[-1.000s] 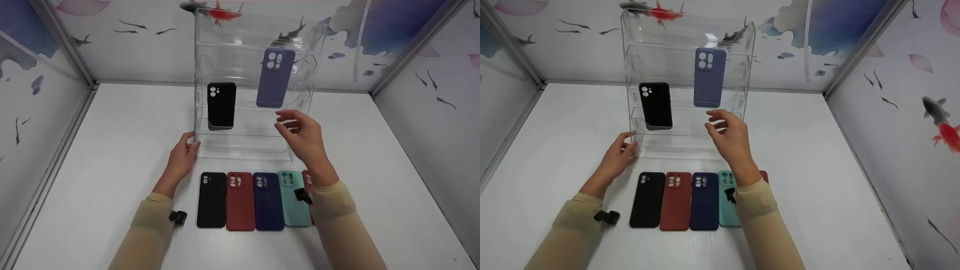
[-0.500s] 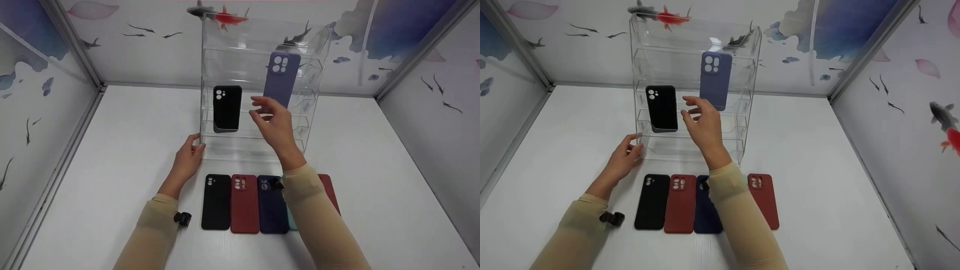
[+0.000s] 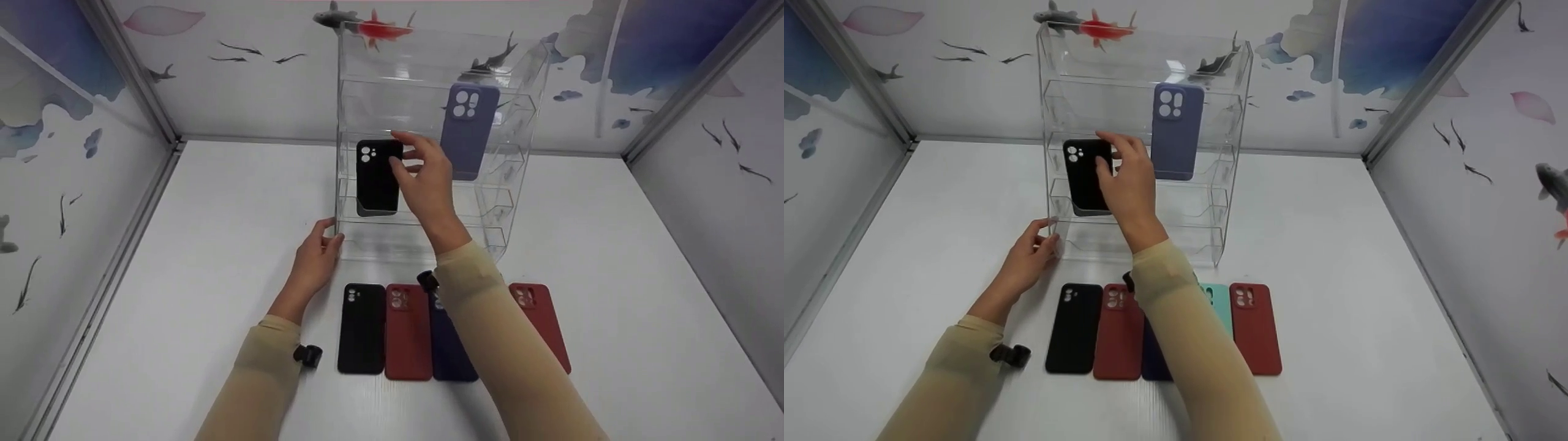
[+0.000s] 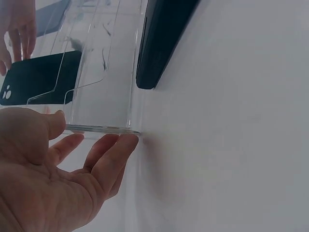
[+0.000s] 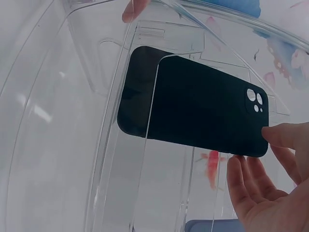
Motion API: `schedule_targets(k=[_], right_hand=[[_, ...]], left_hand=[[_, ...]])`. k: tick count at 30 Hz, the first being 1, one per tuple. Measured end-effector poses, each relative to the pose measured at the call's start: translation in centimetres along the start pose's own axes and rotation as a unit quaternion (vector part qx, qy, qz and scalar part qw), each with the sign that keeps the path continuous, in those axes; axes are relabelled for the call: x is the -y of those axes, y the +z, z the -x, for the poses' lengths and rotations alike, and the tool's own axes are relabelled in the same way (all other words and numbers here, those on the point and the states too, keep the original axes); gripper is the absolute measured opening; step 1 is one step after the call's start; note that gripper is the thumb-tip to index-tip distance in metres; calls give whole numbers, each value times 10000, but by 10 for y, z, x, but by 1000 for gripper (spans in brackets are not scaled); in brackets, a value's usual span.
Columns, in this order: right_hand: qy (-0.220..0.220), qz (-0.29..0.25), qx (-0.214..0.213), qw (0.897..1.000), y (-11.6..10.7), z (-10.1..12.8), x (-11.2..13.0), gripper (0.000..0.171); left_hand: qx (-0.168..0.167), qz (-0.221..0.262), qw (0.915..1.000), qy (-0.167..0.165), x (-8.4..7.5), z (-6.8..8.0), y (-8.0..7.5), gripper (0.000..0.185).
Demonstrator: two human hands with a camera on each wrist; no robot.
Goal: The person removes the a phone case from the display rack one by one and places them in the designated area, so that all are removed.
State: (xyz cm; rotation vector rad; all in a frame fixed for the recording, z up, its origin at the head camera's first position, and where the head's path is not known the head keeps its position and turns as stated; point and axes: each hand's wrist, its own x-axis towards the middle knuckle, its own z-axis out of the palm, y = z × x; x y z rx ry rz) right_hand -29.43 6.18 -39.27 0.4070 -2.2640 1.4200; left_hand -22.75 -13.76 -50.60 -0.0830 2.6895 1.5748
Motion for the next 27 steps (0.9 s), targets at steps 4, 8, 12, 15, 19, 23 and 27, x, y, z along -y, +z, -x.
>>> schedule_targets(k=[4, 8, 12, 15, 19, 23, 27], right_hand=[[-78, 64, -20, 9999, 1, -2, -4, 32], [-173, 121, -27, 9998, -1, 0, -6, 30], [-246, 85, -115, 9996, -3, 0, -8, 29], [-262, 12, -159, 9995, -5, 0, -9, 28], [-309, -40, -165, 9994, -7, 3, -10, 27], [-338, -88, -191, 9992, -11, 5, -10, 27], [-380, -222, -282, 9986, -16, 7, -12, 27]], left_hand=[[33, -66, 10000, -26, -1, 0, 0, 48], [44, -98, 9999, -40, -2, 0, -1, 48], [43, -39, 10000, -28, -1, 0, -1, 48], [49, -61, 10000, -31, 0, 1, -1, 48], [23, -48, 10000, 0, 1, 1, 0, 48], [-23, 9, 10000, 47, 1, 0, 0, 48], [-29, 26, 10000, 63, 0, 0, 1, 48]])
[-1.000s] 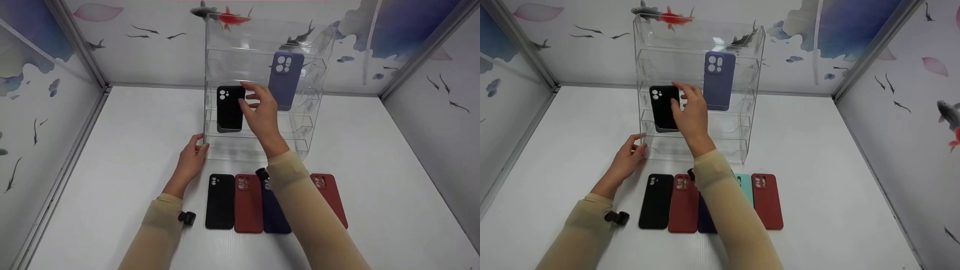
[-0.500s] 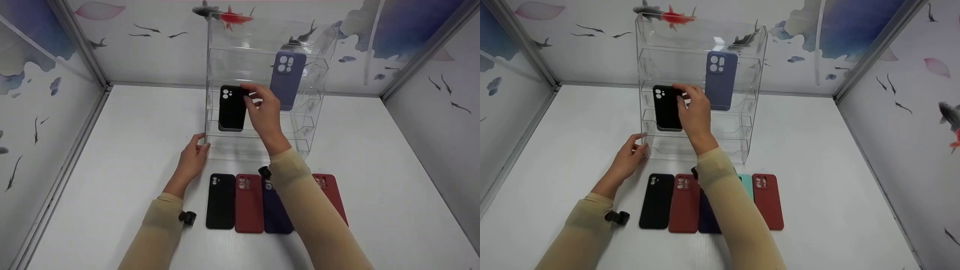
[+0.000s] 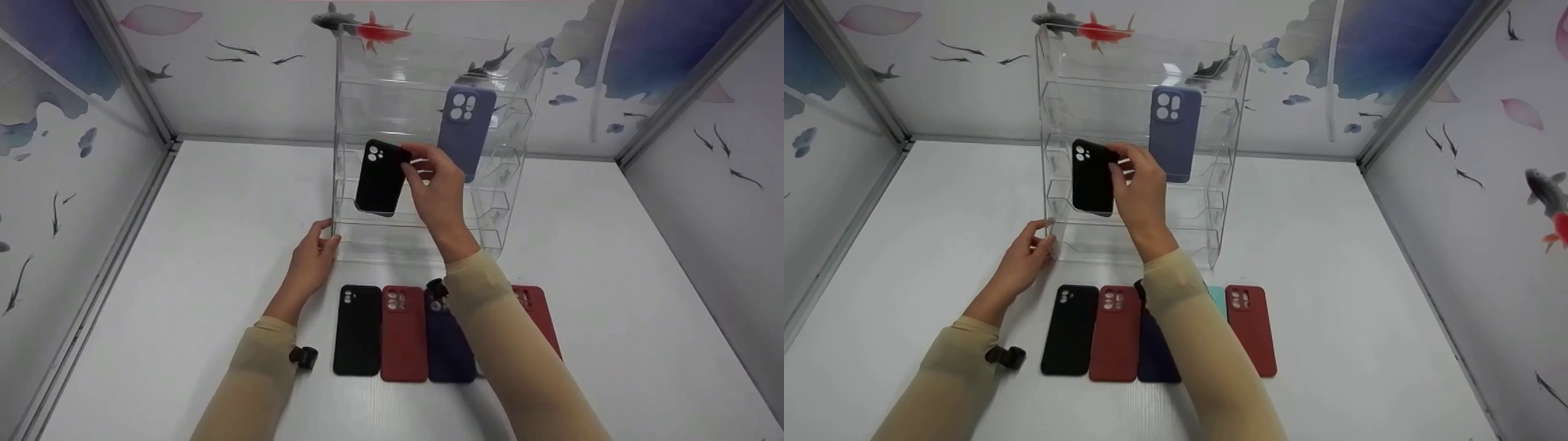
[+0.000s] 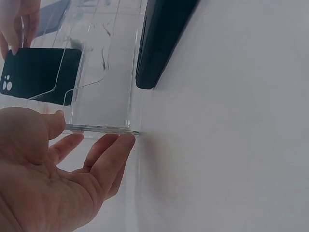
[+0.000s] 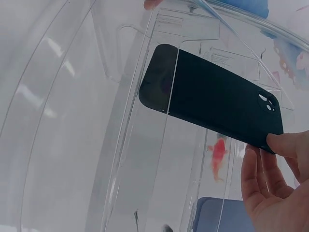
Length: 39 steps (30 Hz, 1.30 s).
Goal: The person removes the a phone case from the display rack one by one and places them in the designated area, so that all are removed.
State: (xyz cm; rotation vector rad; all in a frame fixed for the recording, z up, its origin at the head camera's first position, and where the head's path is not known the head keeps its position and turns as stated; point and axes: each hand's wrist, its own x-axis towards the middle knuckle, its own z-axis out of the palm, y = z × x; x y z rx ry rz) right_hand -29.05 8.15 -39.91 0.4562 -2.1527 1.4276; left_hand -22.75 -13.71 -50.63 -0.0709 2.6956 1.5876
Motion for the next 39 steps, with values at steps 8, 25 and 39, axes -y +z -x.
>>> schedule_targets(k=[8, 25, 39], right_hand=[[-137, 52, -85, 9999, -11, 6, -4, 22], [-228, -10, -495, 9985, -43, 18, 14, 22], [394, 248, -219, 9987, -86, 31, 12, 24]], left_hand=[[56, -30, 10000, -35, 2, 1, -1, 49], [102, -12, 9999, -40, 4, 2, -2, 50], [138, -36, 9999, -78, 1, 0, -1, 50]])
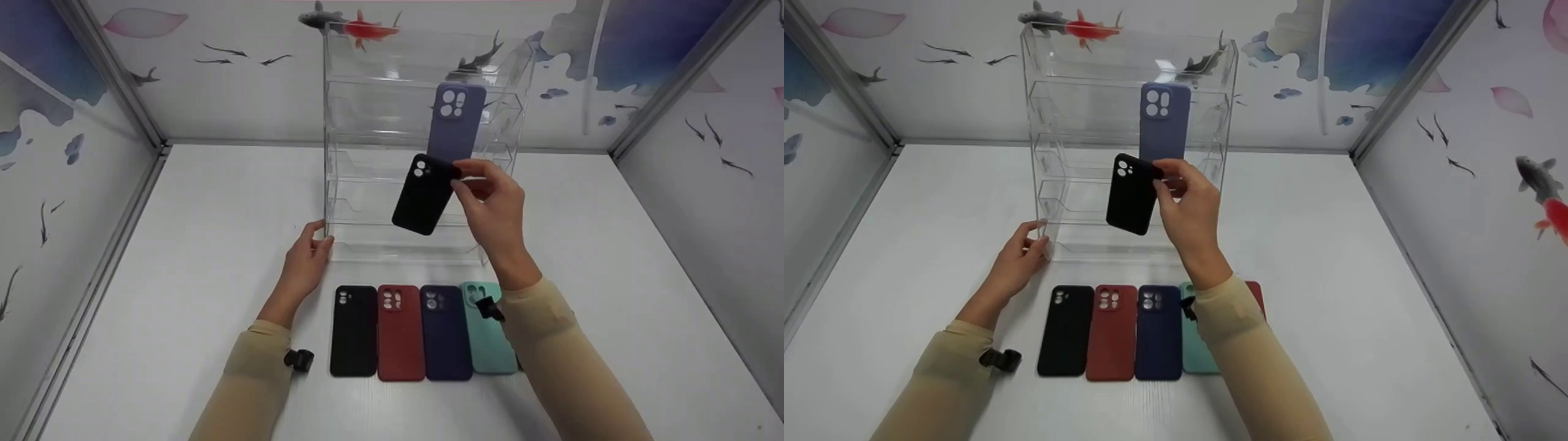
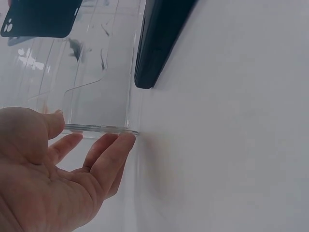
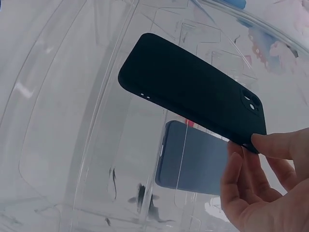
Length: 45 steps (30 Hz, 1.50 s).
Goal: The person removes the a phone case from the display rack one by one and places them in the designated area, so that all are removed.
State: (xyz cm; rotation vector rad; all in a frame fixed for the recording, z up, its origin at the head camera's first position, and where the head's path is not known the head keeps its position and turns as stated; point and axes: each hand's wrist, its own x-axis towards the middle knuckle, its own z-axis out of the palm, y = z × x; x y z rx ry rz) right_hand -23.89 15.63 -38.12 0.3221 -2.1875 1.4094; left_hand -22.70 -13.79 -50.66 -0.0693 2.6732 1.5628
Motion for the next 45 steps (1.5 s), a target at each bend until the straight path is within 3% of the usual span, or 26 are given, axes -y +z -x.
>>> schedule_targets(k=[6, 13, 26, 39, 45], right_hand=[[306, -24, 89, 9995, -22, 7, -12, 24], [933, 374, 129, 9949, -51, 23, -27, 24], [1467, 801, 153, 9858, -98, 43, -48, 25], [2424, 1391, 635, 9580, -166, 58, -71, 34], [2775, 1300, 883, 9478, -199, 65, -81, 37]], left_hand=[[38, 24, 10000, 16, 0, -2, 0, 50], [85, -36, 10000, 22, -2, -1, 2, 51], [35, -18, 10000, 22, 0, 0, 0, 50], [89, 15, 10000, -38, 0, 1, 0, 50], [65, -21, 9999, -85, 1, 1, -1, 50]])
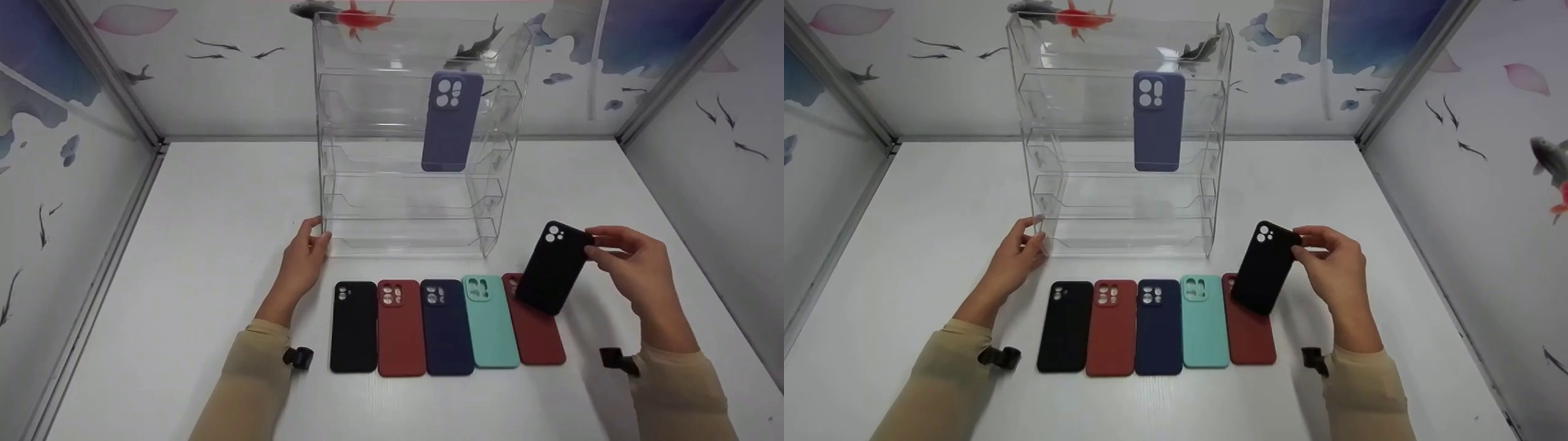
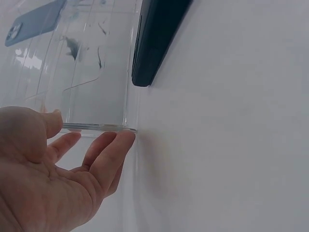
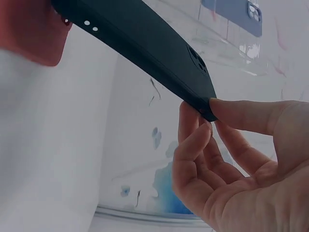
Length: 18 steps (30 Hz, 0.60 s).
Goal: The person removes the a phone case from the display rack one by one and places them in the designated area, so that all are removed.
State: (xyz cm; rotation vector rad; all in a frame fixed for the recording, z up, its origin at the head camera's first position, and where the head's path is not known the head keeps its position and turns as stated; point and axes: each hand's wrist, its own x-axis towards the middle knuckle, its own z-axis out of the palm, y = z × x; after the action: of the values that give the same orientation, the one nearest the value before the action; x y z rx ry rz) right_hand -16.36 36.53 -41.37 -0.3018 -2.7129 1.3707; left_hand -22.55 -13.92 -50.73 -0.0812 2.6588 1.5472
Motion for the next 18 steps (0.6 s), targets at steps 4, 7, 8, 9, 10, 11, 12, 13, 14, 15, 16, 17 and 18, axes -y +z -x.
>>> schedule_targets(k=[4, 7, 8, 9, 10, 11, 12, 13, 14, 15, 16, 17, 18], right_hand=[[186, 143, 206, 9995, -16, 5, -13, 38], [334, 316, 384, 9982, -27, 8, -20, 40], [374, 366, 455, 9976, -30, 9, -22, 40], [408, 393, 520, 9970, -34, 9, -24, 41], [438, 406, 579, 9965, -37, 9, -25, 41], [464, 433, 634, 9960, -40, 9, -26, 41], [486, 455, 685, 9954, -43, 8, -27, 41], [508, 493, 736, 9948, -46, 8, -28, 41], [528, 516, 790, 9941, -49, 7, -29, 41], [548, 539, 844, 9935, -51, 7, -31, 42], [565, 582, 904, 9926, -52, 7, -32, 42], [587, 632, 970, 9915, -53, 6, -34, 42], [604, 683, 1036, 9904, -54, 6, -36, 42]], left_hand=[[23, 4, 10000, -11, 0, 0, 0, 50], [31, 41, 10000, -14, 0, 1, 1, 50], [34, 40, 10000, -2, 0, 1, 1, 50], [27, 56, 10000, 9, 0, 1, 1, 50], [18, 71, 10000, 21, 0, 1, 1, 49], [8, 69, 10000, 38, 0, 1, 1, 49], [-1, 63, 10000, 61, 0, 1, 1, 49], [-2, 52, 10000, 80, 0, 1, 1, 50], [2, 45, 9999, 96, 0, 1, 0, 50], [5, 45, 9999, 105, 0, 1, 0, 50], [10, 33, 9999, 111, 0, 1, 0, 50], [12, 4, 9999, 120, 0, 2, -1, 51], [19, 0, 9999, 121, 0, 2, -2, 51]])
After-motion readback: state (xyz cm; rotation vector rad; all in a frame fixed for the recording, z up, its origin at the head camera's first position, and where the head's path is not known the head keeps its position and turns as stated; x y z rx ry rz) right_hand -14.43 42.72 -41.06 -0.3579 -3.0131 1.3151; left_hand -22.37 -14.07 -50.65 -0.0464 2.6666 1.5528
